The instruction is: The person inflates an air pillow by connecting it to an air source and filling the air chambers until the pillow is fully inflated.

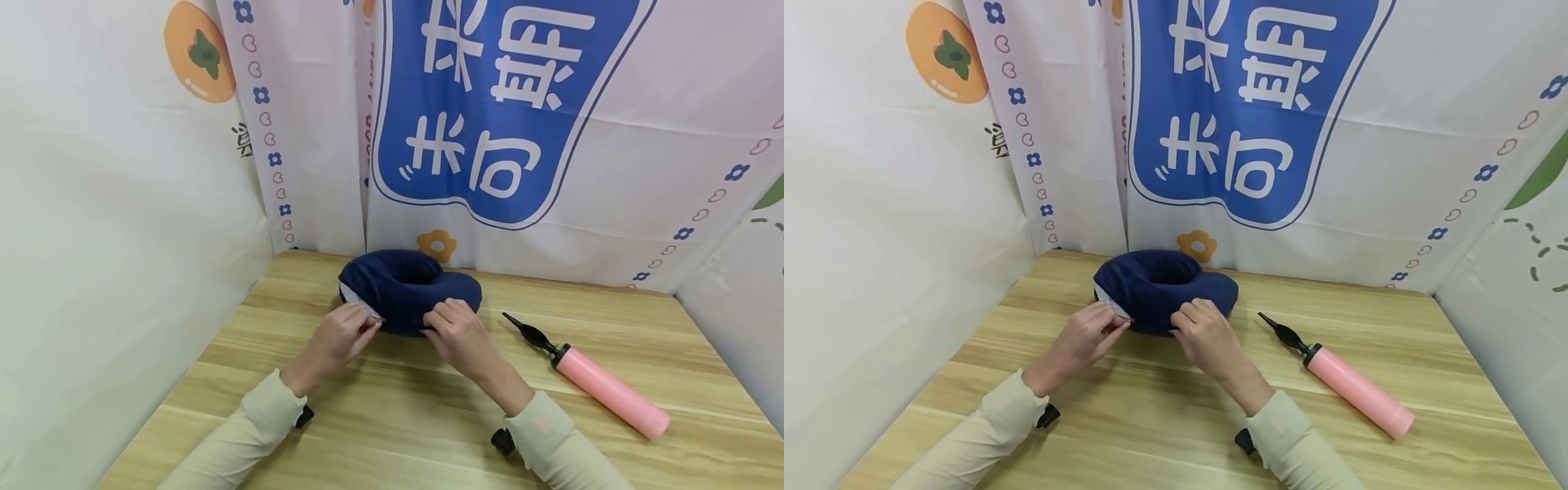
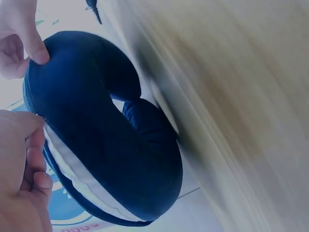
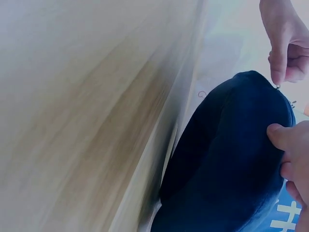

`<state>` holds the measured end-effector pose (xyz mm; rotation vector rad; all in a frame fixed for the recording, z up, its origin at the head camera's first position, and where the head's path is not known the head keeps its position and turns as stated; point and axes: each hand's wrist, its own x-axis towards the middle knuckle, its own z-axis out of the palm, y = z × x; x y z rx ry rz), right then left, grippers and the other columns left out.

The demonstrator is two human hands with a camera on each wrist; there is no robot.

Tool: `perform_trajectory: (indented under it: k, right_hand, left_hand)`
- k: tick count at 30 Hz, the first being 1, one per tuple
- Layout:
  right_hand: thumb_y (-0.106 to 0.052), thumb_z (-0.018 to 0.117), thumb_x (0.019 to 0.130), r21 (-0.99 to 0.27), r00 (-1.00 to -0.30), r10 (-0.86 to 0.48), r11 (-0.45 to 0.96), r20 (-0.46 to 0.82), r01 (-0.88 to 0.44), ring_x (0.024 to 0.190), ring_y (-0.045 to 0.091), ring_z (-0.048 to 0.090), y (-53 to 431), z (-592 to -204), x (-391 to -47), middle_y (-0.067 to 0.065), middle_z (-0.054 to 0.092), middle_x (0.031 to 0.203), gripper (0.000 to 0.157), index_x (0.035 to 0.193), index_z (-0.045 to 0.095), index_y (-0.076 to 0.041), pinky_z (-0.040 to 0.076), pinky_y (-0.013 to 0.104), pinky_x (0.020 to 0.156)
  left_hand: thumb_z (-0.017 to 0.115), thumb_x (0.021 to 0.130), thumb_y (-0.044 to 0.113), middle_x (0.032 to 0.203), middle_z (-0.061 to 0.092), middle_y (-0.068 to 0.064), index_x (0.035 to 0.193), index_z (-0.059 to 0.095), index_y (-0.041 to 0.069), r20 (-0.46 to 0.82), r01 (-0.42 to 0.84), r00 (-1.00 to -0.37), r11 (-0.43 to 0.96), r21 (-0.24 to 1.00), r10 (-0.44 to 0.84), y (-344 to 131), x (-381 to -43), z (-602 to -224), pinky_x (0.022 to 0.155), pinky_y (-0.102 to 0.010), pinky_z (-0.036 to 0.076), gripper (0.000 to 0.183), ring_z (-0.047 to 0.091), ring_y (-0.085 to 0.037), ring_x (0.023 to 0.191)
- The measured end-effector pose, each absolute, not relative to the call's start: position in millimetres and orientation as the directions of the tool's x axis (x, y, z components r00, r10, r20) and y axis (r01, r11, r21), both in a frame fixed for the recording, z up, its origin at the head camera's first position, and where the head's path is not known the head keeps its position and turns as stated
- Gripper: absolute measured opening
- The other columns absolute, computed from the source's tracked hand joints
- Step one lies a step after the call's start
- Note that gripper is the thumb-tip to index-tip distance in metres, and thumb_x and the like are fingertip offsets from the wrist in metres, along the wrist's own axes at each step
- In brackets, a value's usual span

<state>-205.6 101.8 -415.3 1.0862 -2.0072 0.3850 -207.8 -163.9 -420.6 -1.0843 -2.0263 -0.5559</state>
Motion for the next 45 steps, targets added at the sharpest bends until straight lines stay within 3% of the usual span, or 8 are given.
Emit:
perform_trajectory:
  k: [2, 9, 13, 18, 23, 39, 45]
  right_hand:
    - [-0.008, 0.090, 0.081, 0.089, -0.323, -0.556, 0.589, 0.766, -0.803, 0.079, 0.020, 0.058, 101.0, -414.7, -204.5, 0.003, 0.066, 0.084, 0.019, 0.087, 0.072, -0.007, 0.053, 0.037, 0.079]
    - [-0.020, 0.096, 0.076, 0.099, -0.354, -0.547, 0.633, 0.759, -0.768, 0.081, 0.021, 0.055, 80.2, -413.0, -198.8, 0.003, 0.062, 0.088, 0.034, 0.093, 0.069, -0.007, 0.051, 0.036, 0.078]
    - [-0.024, 0.096, 0.076, 0.162, -0.349, -0.561, 0.668, 0.750, -0.726, 0.082, 0.022, 0.055, 65.8, -416.1, -198.3, 0.004, 0.061, 0.089, 0.038, 0.094, 0.067, -0.007, 0.052, 0.037, 0.082]
    - [-0.017, 0.096, 0.077, 0.191, -0.362, -0.561, 0.698, 0.744, -0.690, 0.085, 0.022, 0.059, 60.7, -417.0, -198.9, 0.004, 0.064, 0.088, 0.031, 0.091, 0.070, -0.008, 0.054, 0.036, 0.085]
    - [-0.014, 0.093, 0.079, 0.227, -0.332, -0.590, 0.678, 0.736, -0.700, 0.085, 0.022, 0.060, 63.6, -417.1, -197.4, 0.003, 0.066, 0.088, 0.025, 0.090, 0.072, -0.008, 0.054, 0.035, 0.083]
    - [-0.010, 0.091, 0.080, 0.182, -0.305, -0.581, 0.632, 0.754, -0.754, 0.082, 0.021, 0.059, 83.0, -413.6, -191.9, 0.003, 0.065, 0.085, 0.021, 0.089, 0.073, -0.007, 0.053, 0.035, 0.080]
    - [-0.010, 0.091, 0.081, 0.177, -0.303, -0.589, 0.619, 0.749, -0.765, 0.082, 0.020, 0.059, 86.4, -412.3, -188.9, 0.003, 0.065, 0.086, 0.021, 0.090, 0.073, -0.007, 0.054, 0.036, 0.080]
  left_hand:
    - [0.086, 0.081, -0.004, 0.077, 0.067, -0.002, 0.082, 0.065, 0.005, 0.784, 0.840, -0.349, 0.542, 0.019, 0.514, -163.6, -208.7, -421.6, 0.066, -0.029, 0.053, 0.023, 0.061, -0.016, 0.073]
    - [0.080, 0.082, -0.006, 0.072, 0.055, 0.001, 0.078, 0.058, 0.008, 0.767, 0.791, -0.448, 0.604, 0.101, 0.459, -160.4, -208.6, -426.8, 0.063, -0.024, 0.045, 0.027, 0.051, -0.011, 0.069]
    - [0.077, 0.082, -0.009, 0.069, 0.052, 0.000, 0.077, 0.055, 0.007, 0.767, 0.806, -0.418, 0.589, 0.065, 0.487, -160.1, -208.4, -427.3, 0.062, -0.026, 0.042, 0.027, 0.047, -0.012, 0.068]
    - [0.074, 0.083, -0.011, 0.070, 0.051, -0.001, 0.076, 0.055, 0.006, 0.778, 0.834, -0.366, 0.551, 0.030, 0.511, -163.2, -209.7, -427.8, 0.065, -0.030, 0.044, 0.026, 0.048, -0.015, 0.068]
    - [0.073, 0.083, -0.011, 0.071, 0.052, 0.000, 0.076, 0.055, 0.007, 0.796, 0.863, -0.331, 0.504, 0.039, 0.507, -167.8, -209.4, -430.4, 0.066, -0.029, 0.045, 0.026, 0.049, -0.014, 0.069]
    - [0.072, 0.079, -0.012, 0.067, 0.051, 0.003, 0.071, 0.054, 0.011, 0.834, 0.888, -0.354, 0.432, 0.158, 0.423, -170.3, -207.2, -430.2, 0.061, -0.017, 0.038, 0.030, 0.048, -0.008, 0.064]
    - [0.072, 0.081, -0.010, 0.068, 0.052, 0.002, 0.072, 0.055, 0.011, 0.824, 0.880, -0.394, 0.425, 0.210, 0.408, -171.1, -203.6, -429.7, 0.061, -0.015, 0.038, 0.029, 0.048, -0.008, 0.065]
